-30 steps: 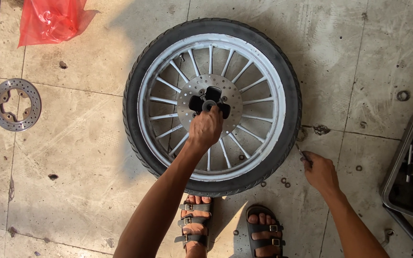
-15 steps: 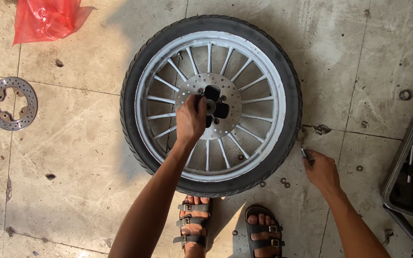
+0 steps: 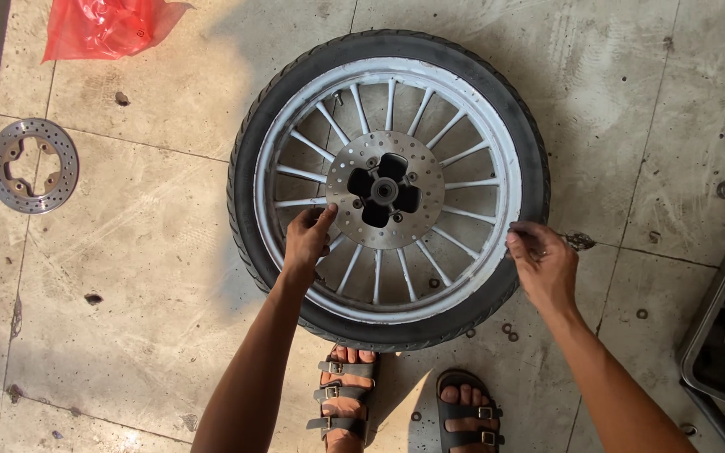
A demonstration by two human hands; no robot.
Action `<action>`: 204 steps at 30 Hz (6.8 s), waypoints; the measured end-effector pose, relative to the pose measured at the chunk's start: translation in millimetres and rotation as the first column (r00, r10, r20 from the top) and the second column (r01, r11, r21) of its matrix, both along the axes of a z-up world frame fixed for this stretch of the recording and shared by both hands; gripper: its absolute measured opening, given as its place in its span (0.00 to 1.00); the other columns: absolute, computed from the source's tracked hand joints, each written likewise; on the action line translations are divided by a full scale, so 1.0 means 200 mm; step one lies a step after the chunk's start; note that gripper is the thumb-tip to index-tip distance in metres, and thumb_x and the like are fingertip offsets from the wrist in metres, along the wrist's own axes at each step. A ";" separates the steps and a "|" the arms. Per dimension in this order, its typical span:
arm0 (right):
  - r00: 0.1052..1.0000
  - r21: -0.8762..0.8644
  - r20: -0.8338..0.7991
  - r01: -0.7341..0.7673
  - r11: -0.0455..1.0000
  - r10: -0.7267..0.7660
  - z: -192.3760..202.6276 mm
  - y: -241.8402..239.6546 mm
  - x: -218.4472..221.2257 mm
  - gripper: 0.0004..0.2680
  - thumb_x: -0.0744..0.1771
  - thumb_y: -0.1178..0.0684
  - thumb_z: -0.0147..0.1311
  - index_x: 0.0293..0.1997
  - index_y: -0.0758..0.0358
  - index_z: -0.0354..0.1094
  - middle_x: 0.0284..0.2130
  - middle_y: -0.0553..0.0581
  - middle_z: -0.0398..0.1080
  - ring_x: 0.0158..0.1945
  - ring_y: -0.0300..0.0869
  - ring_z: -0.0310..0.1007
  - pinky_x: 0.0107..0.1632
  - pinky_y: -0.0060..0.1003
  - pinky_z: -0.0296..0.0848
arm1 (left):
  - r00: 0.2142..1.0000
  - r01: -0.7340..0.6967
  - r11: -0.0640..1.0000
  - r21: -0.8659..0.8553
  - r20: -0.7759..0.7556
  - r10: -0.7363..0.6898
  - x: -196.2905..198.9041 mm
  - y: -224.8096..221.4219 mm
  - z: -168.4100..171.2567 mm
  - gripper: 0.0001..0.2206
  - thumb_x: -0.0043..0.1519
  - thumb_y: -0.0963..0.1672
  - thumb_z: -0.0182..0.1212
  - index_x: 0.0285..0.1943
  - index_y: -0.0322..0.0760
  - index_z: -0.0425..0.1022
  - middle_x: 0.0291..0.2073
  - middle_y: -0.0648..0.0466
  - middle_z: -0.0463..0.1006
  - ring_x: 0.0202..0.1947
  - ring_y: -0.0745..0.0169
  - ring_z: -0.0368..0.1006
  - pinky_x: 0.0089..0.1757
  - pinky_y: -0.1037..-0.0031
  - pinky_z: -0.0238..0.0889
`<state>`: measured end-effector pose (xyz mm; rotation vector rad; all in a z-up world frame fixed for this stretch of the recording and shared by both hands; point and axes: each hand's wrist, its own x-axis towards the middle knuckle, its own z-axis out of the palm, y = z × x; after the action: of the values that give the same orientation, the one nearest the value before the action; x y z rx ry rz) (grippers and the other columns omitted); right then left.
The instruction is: Installing a brake disc onto a motorcycle wheel hub
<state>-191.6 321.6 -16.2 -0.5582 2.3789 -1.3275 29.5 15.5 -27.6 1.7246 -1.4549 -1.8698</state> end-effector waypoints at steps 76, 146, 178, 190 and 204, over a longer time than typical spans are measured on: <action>0.588 -0.190 0.809 0.246 0.950 0.010 -0.29 -0.55 0.25 0.14 0.64 0.60 0.68 0.50 0.73 0.68 0.37 0.64 0.70 0.42 0.51 0.76 0.44 0.52 0.83 | 0.970 0.178 0.942 -0.285 0.213 -0.119 -0.08 0.06 -0.06 0.33 0.51 0.58 0.75 0.56 0.37 0.67 0.42 0.37 0.79 0.44 0.30 0.78 0.42 0.47 0.69; 0.500 0.114 -0.462 -0.785 0.608 0.732 0.44 -1.04 0.23 0.14 0.63 0.70 0.51 0.47 0.55 0.73 0.42 0.51 0.75 0.35 0.44 0.79 0.38 0.39 0.81 | 0.681 0.686 0.315 -0.656 0.426 -0.596 -0.05 -0.13 0.23 0.21 0.63 0.50 0.61 0.65 0.50 0.69 0.55 0.52 0.74 0.40 0.40 0.81 0.38 0.50 0.77; 0.656 -0.343 -0.575 -0.736 0.584 0.489 0.49 -1.22 0.36 0.23 0.69 0.51 0.49 0.07 0.53 0.52 0.05 0.49 0.49 0.05 0.42 0.45 0.10 0.31 0.48 | 0.795 0.349 0.907 -0.237 0.588 -0.152 0.49 -0.31 0.16 0.45 0.55 0.71 0.50 0.54 0.29 0.69 0.36 0.28 0.80 0.41 0.26 0.81 0.40 0.49 0.73; 0.425 -0.306 -0.627 -0.905 0.295 0.653 0.57 -1.26 0.31 0.22 0.69 0.55 0.50 0.09 0.54 0.48 0.07 0.48 0.43 0.07 0.42 0.43 0.11 0.30 0.49 | 0.758 0.362 0.914 -0.185 0.629 -0.172 0.46 -0.32 0.05 0.46 0.55 0.72 0.49 0.56 0.31 0.70 0.37 0.28 0.80 0.45 0.27 0.80 0.42 0.50 0.73; 0.585 -0.156 -0.320 -0.809 0.567 0.745 0.51 -1.15 0.19 0.12 0.59 0.60 0.55 0.09 0.64 0.59 0.10 0.49 0.61 0.13 0.36 0.48 0.20 0.34 0.51 | 0.726 0.423 0.720 -0.551 0.681 0.094 0.76 -0.93 -0.11 0.18 0.63 0.47 0.60 0.61 0.37 0.73 0.51 0.44 0.77 0.31 0.46 0.79 0.32 0.61 0.73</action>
<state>-152.9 91.3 85.6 -1.7016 1.6490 -1.1815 182.4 -170.9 -49.9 1.9379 -2.2512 -0.4994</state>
